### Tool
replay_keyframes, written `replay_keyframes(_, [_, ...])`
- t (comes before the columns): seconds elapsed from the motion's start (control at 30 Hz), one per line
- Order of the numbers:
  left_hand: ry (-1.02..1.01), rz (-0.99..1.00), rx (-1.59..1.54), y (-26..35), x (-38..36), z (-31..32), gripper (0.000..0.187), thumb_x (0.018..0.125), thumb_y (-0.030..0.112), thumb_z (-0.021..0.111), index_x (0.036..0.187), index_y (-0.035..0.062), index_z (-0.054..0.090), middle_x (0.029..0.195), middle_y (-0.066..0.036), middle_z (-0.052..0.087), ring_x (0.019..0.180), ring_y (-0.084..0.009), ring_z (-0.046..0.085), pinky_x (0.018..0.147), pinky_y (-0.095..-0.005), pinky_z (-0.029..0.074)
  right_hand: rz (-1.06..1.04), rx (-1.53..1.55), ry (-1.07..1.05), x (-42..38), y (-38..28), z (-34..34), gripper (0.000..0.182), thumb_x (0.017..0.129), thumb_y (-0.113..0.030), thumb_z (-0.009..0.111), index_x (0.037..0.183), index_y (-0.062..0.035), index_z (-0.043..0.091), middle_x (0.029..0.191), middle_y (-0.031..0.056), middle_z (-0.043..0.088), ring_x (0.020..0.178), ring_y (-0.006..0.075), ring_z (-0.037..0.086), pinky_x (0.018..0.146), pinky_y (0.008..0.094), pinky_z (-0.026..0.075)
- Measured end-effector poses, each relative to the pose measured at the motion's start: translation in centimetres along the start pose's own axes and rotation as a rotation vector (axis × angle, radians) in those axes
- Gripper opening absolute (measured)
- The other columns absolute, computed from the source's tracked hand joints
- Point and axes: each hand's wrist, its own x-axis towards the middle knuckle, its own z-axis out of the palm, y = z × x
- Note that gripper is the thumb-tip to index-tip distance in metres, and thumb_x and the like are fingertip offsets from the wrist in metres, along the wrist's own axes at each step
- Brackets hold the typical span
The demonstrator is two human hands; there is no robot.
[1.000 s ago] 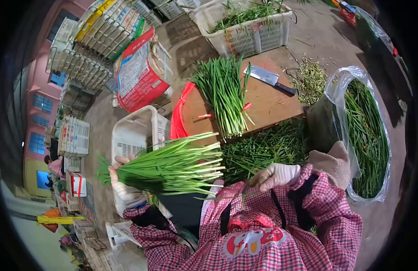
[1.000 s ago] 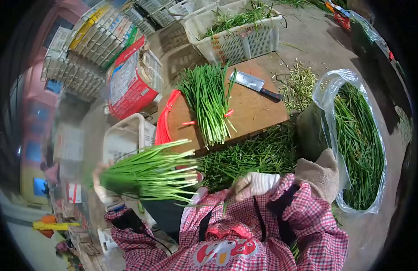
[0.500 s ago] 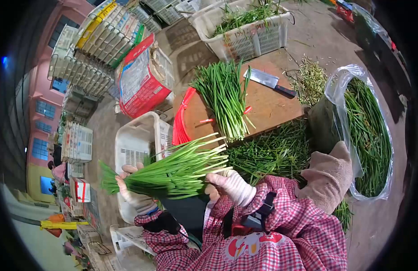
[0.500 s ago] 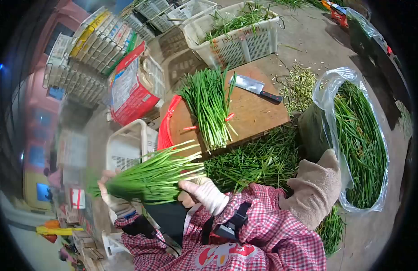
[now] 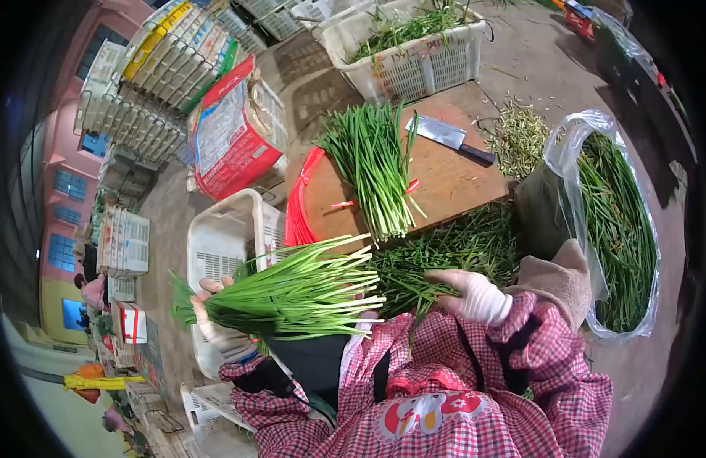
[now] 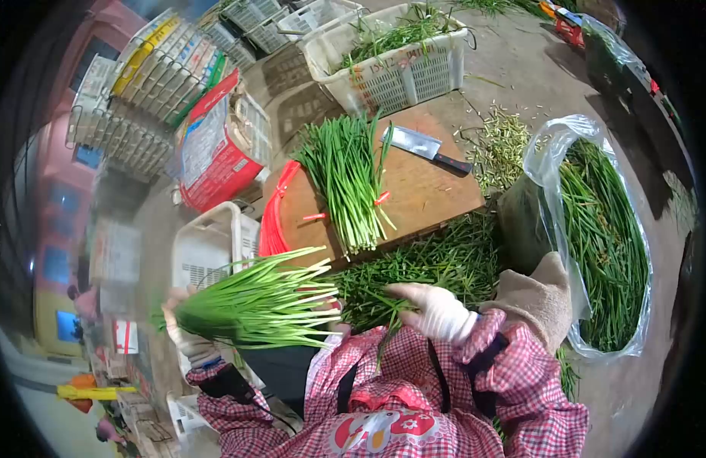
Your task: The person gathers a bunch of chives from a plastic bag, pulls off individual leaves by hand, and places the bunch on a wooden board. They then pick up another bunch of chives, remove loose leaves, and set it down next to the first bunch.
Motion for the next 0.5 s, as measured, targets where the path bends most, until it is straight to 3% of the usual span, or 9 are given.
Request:
replay_keyframes(0.03, [0.002,-0.001,0.001,-0.1,-0.2,-0.1,0.024,0.092,0.034,0.055,0.081,0.0119,0.053,0.106,0.000,0.062,0.108,-0.0263,0.053,0.104,-0.0478,0.036,0.154,0.412,0.029,0.9,0.4,1.2,0.050,0.081,-0.020,0.066,0.126,-0.0051,0.052,0.113,0.0151,0.063,0.105,0.0272,0.060,0.091,0.0347,0.046])
replay_keyframes(0.1, [-0.063,-0.023,0.006,0.0,-0.4,0.0,0.031,0.096,0.038,0.046,0.101,0.0095,0.057,0.106,-0.006,0.059,0.111,-0.0278,0.050,0.102,-0.0481,0.038,0.069,0.316,0.094,3.4,0.2,2.7,0.048,0.085,-0.018,0.065,0.126,0.0018,0.049,0.114,0.0110,0.061,0.104,0.0170,0.057,0.093,0.0308,0.045])
replay_keyframes(0.17, [-0.044,-0.010,0.051,-0.1,-1.0,1.3,0.031,0.096,0.038,0.046,0.100,0.0095,0.057,0.106,-0.006,0.059,0.112,-0.0280,0.049,0.102,-0.0485,0.038,0.218,0.740,-0.124,5.4,-1.9,3.2,0.050,0.085,-0.022,0.066,0.125,0.0023,0.050,0.113,0.0114,0.061,0.102,0.0161,0.058,0.091,0.0304,0.046])
replay_keyframes(0.2, [-0.018,0.000,0.092,-0.1,-1.3,1.8,0.031,0.096,0.039,0.046,0.099,0.0095,0.057,0.106,-0.006,0.058,0.112,-0.0283,0.048,0.102,-0.0489,0.038,0.155,0.939,-0.188,6.0,-2.5,3.9,0.051,0.086,-0.024,0.067,0.125,0.0030,0.049,0.112,0.0111,0.061,0.102,0.0150,0.057,0.090,0.0300,0.046])
replay_keyframes(0.23, [-0.020,0.001,0.097,0.0,-1.3,2.0,0.031,0.096,0.039,0.046,0.099,0.0095,0.057,0.106,-0.006,0.058,0.112,-0.0283,0.048,0.102,-0.0489,0.038,0.184,0.999,-0.231,6.4,-3.4,4.2,0.051,0.085,-0.024,0.067,0.125,0.0023,0.050,0.110,0.0098,0.062,0.100,0.0143,0.058,0.089,0.0295,0.046])
replay_keyframes(0.3, [-0.295,-0.054,0.160,0.1,-1.3,2.3,0.031,0.095,0.039,0.047,0.096,0.0090,0.055,0.107,-0.008,0.057,0.112,-0.0295,0.048,0.102,-0.0490,0.038,0.245,1.082,-0.285,7.2,-3.7,5.8,0.047,0.084,-0.022,0.069,0.122,0.0012,0.054,0.107,0.0075,0.064,0.096,0.0125,0.059,0.088,0.0286,0.046])
replay_keyframes(0.33, [-0.295,-0.054,0.161,0.0,-1.5,2.5,0.031,0.095,0.039,0.047,0.096,0.0090,0.055,0.107,-0.008,0.057,0.112,-0.0295,0.048,0.102,-0.0490,0.038,0.314,1.042,-0.234,7.4,-4.6,6.1,0.038,0.082,-0.019,0.071,0.114,0.0005,0.061,0.101,0.0052,0.067,0.090,0.0110,0.060,0.084,0.0272,0.048])
replay_keyframes(0.4, [-0.129,-0.006,0.172,-0.1,-2.0,3.0,0.031,0.095,0.039,0.047,0.094,0.0090,0.055,0.109,-0.008,0.057,0.114,-0.0309,0.047,0.102,-0.0505,0.037,0.301,1.036,-0.162,7.5,-4.1,7.3,0.034,0.082,-0.014,0.071,0.110,0.0012,0.062,0.096,0.0055,0.067,0.084,0.0124,0.062,0.079,0.0278,0.051])
replay_keyframes(0.5, [-0.149,-0.076,0.102,-0.2,-2.7,3.8,0.031,0.095,0.039,0.049,0.093,0.0091,0.055,0.109,-0.007,0.057,0.115,-0.0310,0.047,0.102,-0.0510,0.036,0.298,1.012,-0.039,7.0,-4.1,8.2,0.026,0.082,-0.009,0.069,0.106,0.0019,0.063,0.091,0.0068,0.068,0.077,0.0135,0.064,0.072,0.0281,0.054])
